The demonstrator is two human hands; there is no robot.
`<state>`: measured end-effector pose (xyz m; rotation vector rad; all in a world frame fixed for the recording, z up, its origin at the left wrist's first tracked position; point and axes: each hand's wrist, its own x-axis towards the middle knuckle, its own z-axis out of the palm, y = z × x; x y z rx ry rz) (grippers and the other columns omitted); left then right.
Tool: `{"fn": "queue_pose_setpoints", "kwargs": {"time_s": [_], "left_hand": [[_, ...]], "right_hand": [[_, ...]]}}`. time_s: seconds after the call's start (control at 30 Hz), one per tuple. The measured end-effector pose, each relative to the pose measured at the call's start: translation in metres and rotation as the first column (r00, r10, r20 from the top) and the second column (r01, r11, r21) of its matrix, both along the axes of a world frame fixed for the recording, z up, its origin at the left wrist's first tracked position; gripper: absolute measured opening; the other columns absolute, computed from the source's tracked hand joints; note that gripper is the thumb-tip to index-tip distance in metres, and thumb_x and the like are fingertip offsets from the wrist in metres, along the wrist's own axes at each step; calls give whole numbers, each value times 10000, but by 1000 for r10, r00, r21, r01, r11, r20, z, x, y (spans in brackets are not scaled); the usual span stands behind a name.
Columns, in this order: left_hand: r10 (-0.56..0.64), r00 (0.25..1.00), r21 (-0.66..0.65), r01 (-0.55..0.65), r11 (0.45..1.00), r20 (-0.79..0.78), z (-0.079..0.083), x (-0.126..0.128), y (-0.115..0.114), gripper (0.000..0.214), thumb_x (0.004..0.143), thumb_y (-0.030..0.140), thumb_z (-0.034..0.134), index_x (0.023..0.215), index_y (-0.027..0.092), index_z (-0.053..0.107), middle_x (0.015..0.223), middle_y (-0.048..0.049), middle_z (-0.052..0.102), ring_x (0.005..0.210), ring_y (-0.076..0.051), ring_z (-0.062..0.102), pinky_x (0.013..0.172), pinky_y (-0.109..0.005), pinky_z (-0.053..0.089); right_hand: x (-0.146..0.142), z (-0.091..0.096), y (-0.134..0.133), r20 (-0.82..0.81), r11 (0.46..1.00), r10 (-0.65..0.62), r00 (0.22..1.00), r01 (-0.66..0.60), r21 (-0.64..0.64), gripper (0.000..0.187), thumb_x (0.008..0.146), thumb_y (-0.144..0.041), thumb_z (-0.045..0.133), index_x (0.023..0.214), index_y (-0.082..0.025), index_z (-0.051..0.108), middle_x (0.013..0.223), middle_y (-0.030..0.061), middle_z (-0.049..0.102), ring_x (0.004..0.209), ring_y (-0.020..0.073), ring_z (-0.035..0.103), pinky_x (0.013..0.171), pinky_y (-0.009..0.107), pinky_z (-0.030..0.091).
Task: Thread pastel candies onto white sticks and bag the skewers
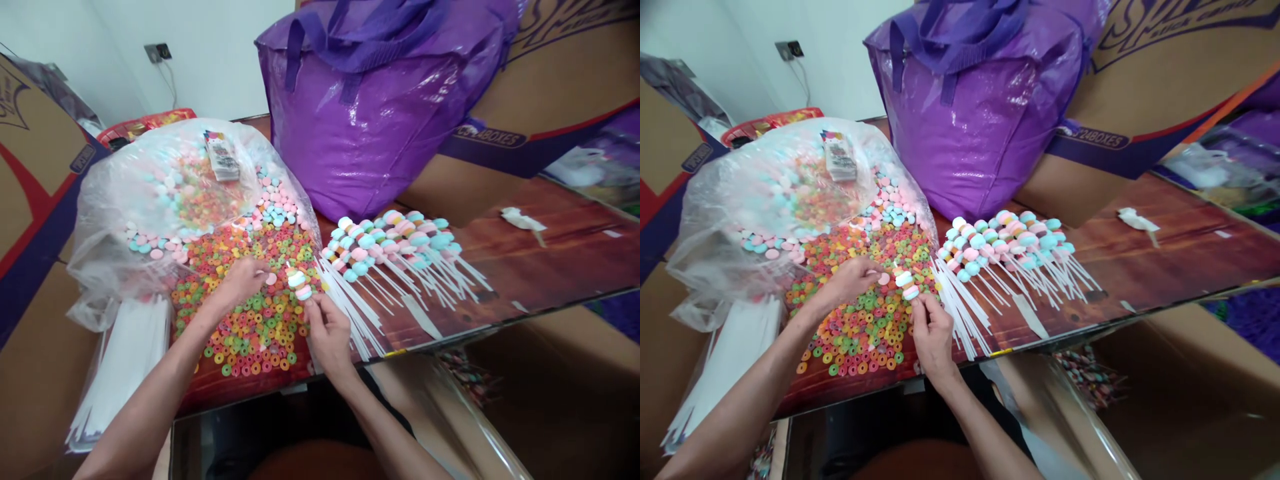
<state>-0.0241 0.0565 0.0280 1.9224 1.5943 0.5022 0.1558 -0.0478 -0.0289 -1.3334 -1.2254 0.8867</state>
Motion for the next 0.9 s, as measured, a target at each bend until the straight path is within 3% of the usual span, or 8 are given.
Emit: {"fn": "queue_pose_setpoints", "kwargs": {"time_s": [0.07,0.13,0.3,0.43,0.57,0.73,0.9], "left_hand": [[24,995,32,-21,999,-100,0,1,-2,144,720,143,570,673,193,697,658,-15,629,649,-163,557,632,-262,385],[64,992,36,-61,998,-106,1,0,-4,113,741,178,584,716,187,693,654,-5,617,637,-155,539,624,-258,373],[75,987,-12,-74,997,141,0,-9,-13,230,844,328,536,816,166,697,634,14,567,588,-131,475,566,-245,349],[-3,972,-9,6,1000,233,-7,-6,-16,259,867,284,507,931,171,731,758,-17,635,679,-149,542,619,-251,409],[-29,992,45,24,999,120,-11,4,-12,214,861,227,523,845,177,730,773,-27,633,791,-176,582,725,-275,435],[-50,998,55,51,997,-33,-8,12,-7,258,872,220,508,681,177,676,677,-10,565,716,-162,535,676,-269,400],[-61,991,32,66,997,-120,-10,16,-8,166,835,209,557,772,187,709,703,-15,540,735,-173,529,684,-276,413]], "right_hand": [[-1,-1,0,10,1000,4,1000,-4,-5,288,964,-358,477,719,-210,510,581,-56,461,496,99,447,504,220,369],[-1,-2,0,25,1000,3,1000,-3,-7,283,960,-358,482,723,-209,519,576,-58,451,500,101,439,507,222,362],[-2,-2,1,28,1000,-1,1000,1,-5,273,958,-352,483,731,-207,531,592,-54,463,520,104,440,532,228,369],[-2,0,1,29,1000,6,1000,-6,-4,275,953,-348,493,718,-210,527,586,-56,448,518,104,426,524,227,361],[-2,1,1,25,1000,7,1000,-7,-2,284,956,-347,486,709,-210,518,577,-57,454,509,102,433,519,224,367],[-2,1,1,32,1000,10,999,-9,-17,270,959,-351,487,738,-205,537,587,-56,462,517,103,438,527,226,370],[-2,-1,0,48,1000,18,999,-17,-18,276,967,-360,481,745,-205,534,594,-55,453,525,104,429,529,229,360]]}}
